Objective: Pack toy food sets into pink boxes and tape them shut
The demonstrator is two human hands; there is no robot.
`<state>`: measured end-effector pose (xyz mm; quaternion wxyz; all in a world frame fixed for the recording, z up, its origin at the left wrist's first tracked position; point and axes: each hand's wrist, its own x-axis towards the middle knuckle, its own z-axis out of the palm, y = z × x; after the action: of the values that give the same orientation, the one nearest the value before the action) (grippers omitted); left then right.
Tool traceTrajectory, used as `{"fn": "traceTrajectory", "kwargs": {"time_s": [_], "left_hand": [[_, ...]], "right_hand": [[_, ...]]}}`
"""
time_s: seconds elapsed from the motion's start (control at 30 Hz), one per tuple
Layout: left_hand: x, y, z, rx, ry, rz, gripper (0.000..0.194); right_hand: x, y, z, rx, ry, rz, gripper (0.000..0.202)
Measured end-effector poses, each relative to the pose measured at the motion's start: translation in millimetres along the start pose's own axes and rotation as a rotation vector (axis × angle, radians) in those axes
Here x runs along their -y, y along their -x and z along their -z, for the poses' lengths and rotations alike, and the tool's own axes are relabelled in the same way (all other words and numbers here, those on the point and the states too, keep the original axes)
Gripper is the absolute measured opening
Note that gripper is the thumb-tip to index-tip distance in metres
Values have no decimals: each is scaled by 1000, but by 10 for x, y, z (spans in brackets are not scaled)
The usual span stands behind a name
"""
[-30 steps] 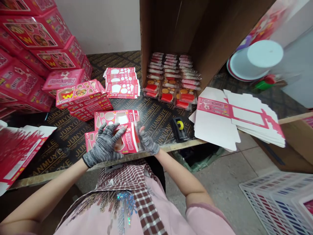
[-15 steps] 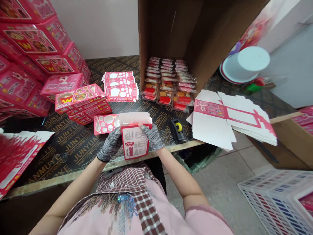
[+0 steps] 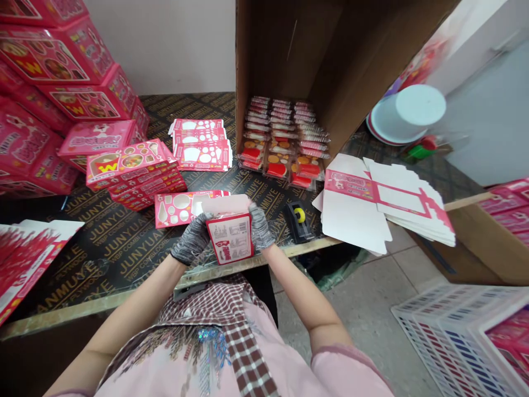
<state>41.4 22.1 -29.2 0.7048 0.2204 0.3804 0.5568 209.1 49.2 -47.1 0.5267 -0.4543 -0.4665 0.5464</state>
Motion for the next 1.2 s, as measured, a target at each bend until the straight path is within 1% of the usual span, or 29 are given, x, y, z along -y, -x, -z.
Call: {"fn": "traceTrajectory", "kwargs": {"time_s": [0.03,0.07,0.13,0.2,0.23,0.27,0.33,0.4,0.5,0.57,0.6,0.67,0.73,0.83,0.9,0.97,1.03,1.07,1.1,1.13,1.2], "left_hand": [[-13,1,27,14,-42,-21,27],[-28,9,48,14,-92,-71,30],[-61,46,67,-25,-239,-240,34],[-90,108,62,-69,-434,-440,28],[-103,143,57,-65,-532,-528,23],[-116,175,54,-38,-628,-595,18],[-149,216,56,39,-787,-671,12],[-195,210,66,60,-882,-672,13],[-277,138,63,16,-902,-579,22],[-318,98,40,-1,-911,-533,23],[-329,94,27,5,-919,-532,22],[-329,125,15,45,-940,-563,19],[-313,192,38,112,-981,-628,16],[-291,286,111,206,-1106,-762,13],[-280,301,123,250,-1219,-836,16],[-257,273,71,275,-1371,-870,18],[-213,224,-31,311,-1538,-883,28],[-187,200,-85,336,-1607,-887,35],[-161,180,-134,367,-1659,-887,41],[-139,164,-172,393,-1693,-888,46],[-111,144,-213,404,-1724,-887,50]], "right_hand": [[13,0,22,-19,-15,-9,46],[32,6,44,-27,-25,-17,37],[85,29,78,-21,-59,-29,25],[138,68,90,-14,-133,-10,20],[160,92,91,-8,-179,8,18],[176,116,90,5,-225,25,17],[197,161,95,29,-276,63,21],[214,191,113,10,-199,112,23],[259,185,155,-71,65,177,14],[302,151,187,-82,176,187,13],[322,130,205,-71,201,186,13],[347,95,249,-36,204,178,14],[346,86,300,12,180,163,16],[309,144,348,80,158,164,19],[286,222,344,97,183,196,19],[281,309,339,93,225,252,19],[288,382,401,92,284,321,17],[286,409,483,74,322,353,18],[277,432,610,20,364,382,22],[256,453,781,-84,411,408,26],[176,503,1226,-397,532,428,25]]}}
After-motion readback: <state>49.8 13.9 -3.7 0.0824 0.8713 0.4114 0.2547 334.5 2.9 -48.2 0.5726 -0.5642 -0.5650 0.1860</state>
